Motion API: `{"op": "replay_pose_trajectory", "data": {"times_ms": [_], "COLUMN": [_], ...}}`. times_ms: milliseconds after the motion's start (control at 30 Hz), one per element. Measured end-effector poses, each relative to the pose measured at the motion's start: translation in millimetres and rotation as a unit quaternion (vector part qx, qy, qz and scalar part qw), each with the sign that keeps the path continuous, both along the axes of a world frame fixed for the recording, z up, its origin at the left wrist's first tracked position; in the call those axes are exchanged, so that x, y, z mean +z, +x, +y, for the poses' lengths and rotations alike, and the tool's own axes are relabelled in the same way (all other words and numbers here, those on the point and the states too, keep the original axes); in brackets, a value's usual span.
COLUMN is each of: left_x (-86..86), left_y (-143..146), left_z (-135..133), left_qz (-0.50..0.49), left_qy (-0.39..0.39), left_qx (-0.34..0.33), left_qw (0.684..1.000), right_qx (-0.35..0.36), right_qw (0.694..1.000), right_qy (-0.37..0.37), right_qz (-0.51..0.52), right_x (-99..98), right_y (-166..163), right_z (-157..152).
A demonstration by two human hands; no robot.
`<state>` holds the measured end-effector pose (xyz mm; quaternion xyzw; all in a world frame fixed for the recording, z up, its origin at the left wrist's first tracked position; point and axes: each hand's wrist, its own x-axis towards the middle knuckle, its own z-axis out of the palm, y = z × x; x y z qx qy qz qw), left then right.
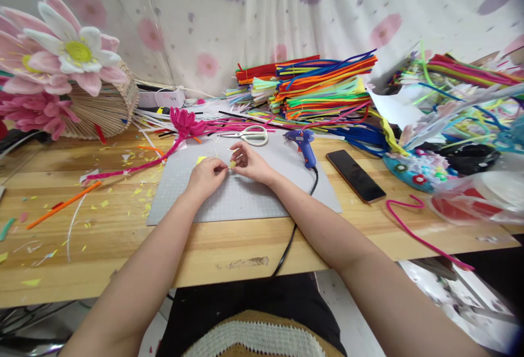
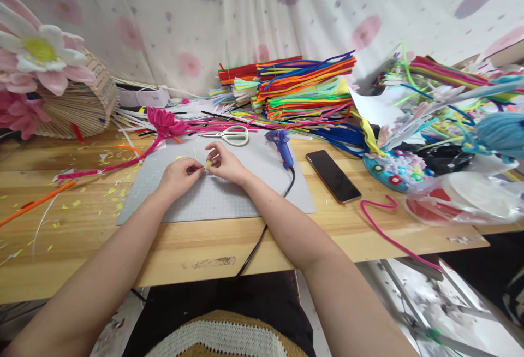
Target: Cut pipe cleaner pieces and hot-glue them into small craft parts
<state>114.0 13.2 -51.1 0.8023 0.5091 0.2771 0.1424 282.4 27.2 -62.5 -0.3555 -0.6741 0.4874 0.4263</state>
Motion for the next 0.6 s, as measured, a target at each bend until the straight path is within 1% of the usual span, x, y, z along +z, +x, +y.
{"op": "replay_pose_trajectory", "data": {"times_ms": [333,400,500,600], "left_x": [-1.6,0.2,6.7,14.0], "left_y": [0.2,0.0,-0.2,-0.2], "left_z": [0.2,0.0,-2.4,-7.1], "left_qz": [0.002,0.001,-0.011,-0.035], "left_qy": [-0.001,0.011,0.070,0.137], "left_qx": [0.000,0.006,0.043,0.117], "left_qw": [1.000,1.000,0.997,0.983], "right_qx": [-0.007,-0.011,-0.028,-0.056], "right_qw": [1.000,1.000,1.000,0.998], "right_qy": [0.010,0.008,-0.004,-0.031], "right_qz": [-0.014,-0.014,-0.003,0.025], "right_x": [-4.4,-4.7,-4.1,-3.2], "right_y": [0.1,0.0,-0.4,0.0], "right_z": [2.5,2.6,3.4,6.1]}}
